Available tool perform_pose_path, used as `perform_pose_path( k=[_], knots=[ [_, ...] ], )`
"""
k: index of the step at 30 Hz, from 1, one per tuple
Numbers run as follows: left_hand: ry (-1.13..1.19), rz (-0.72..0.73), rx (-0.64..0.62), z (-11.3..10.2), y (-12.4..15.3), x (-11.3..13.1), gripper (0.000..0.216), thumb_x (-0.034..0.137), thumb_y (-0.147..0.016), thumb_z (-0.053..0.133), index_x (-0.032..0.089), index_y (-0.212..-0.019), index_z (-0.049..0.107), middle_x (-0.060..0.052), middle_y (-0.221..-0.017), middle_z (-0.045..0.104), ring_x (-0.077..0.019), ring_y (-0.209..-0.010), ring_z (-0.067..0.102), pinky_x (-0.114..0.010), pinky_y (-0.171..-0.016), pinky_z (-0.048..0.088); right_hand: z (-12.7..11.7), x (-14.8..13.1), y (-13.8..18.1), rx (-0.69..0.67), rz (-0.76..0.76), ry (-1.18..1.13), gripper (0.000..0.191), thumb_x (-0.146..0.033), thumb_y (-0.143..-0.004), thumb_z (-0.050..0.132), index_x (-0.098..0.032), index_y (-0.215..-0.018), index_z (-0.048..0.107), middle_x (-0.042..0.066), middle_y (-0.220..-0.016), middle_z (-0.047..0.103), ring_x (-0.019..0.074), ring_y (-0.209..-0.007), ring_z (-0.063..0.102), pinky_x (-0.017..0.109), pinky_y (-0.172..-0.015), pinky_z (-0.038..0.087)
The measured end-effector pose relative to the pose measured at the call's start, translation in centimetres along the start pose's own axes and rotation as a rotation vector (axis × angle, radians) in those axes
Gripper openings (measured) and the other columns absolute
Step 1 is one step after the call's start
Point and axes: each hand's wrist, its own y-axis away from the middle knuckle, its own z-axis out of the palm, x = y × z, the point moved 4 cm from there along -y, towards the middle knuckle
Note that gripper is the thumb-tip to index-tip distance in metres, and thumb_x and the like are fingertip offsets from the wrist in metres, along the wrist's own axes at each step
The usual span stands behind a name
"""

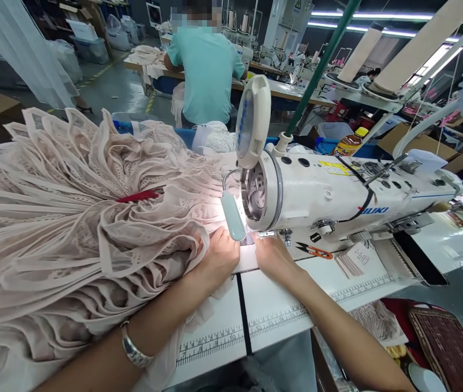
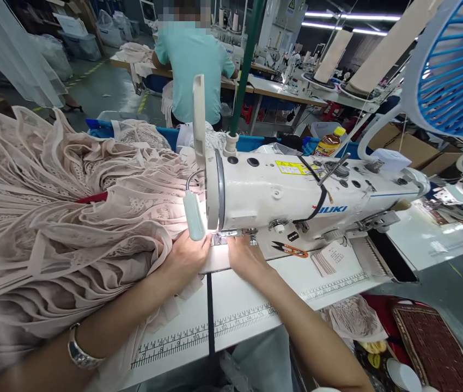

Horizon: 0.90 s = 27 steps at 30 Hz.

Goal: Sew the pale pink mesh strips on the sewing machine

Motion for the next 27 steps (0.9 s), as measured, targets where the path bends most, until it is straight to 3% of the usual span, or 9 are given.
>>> perform_pose_path(
  k=[4,8,18,27],
  knots=[
    [-0.007,0.022,0.010,-1.1,-0.7,0.0,0.012,0.019,-0.089,0.054,0.019,-0.098,0.060,-0.012,-0.105,0.067,-0.0304,-0.111,0.058,-0.049,-0.098,0.046,-0.5,-0.4,0.1,0.026,-0.030,0.065,0.035,-0.003,-0.083,0.042,-0.019,-0.106,0.063,0.009,-0.083,0.067,0.0232,-0.076,0.058,0.034,-0.074,0.044],
    [-0.004,0.079,0.011,-1.4,-0.8,-0.1,0.022,0.023,-0.089,0.055,0.019,-0.110,0.057,-0.011,-0.117,0.066,-0.0299,-0.121,0.056,-0.049,-0.104,0.043,-0.5,-0.8,0.6,-0.043,-0.043,0.058,0.027,-0.004,-0.084,0.047,-0.020,-0.096,0.064,0.008,-0.084,0.064,0.0235,-0.078,0.058,0.033,-0.071,0.044],
    [-0.037,0.084,-0.007,-1.0,-0.6,-0.3,0.028,0.022,-0.089,0.052,0.016,-0.115,0.057,-0.014,-0.113,0.067,-0.0323,-0.123,0.054,-0.050,-0.101,0.046,0.6,0.0,1.5,0.136,-0.153,0.043,0.054,0.001,-0.083,0.039,-0.019,-0.128,0.062,0.011,-0.102,0.070,0.0246,-0.092,0.063,0.037,-0.086,0.052],
    [-0.068,0.106,0.018,-0.6,-0.6,-0.3,0.022,0.022,-0.088,0.054,0.015,-0.109,0.059,-0.014,-0.109,0.068,-0.0319,-0.121,0.056,-0.051,-0.103,0.045,0.1,-0.2,1.3,0.075,-0.099,0.026,0.054,0.001,-0.086,0.040,-0.021,-0.131,0.062,0.010,-0.103,0.071,0.0247,-0.095,0.065,0.034,-0.080,0.051]
  ],
)
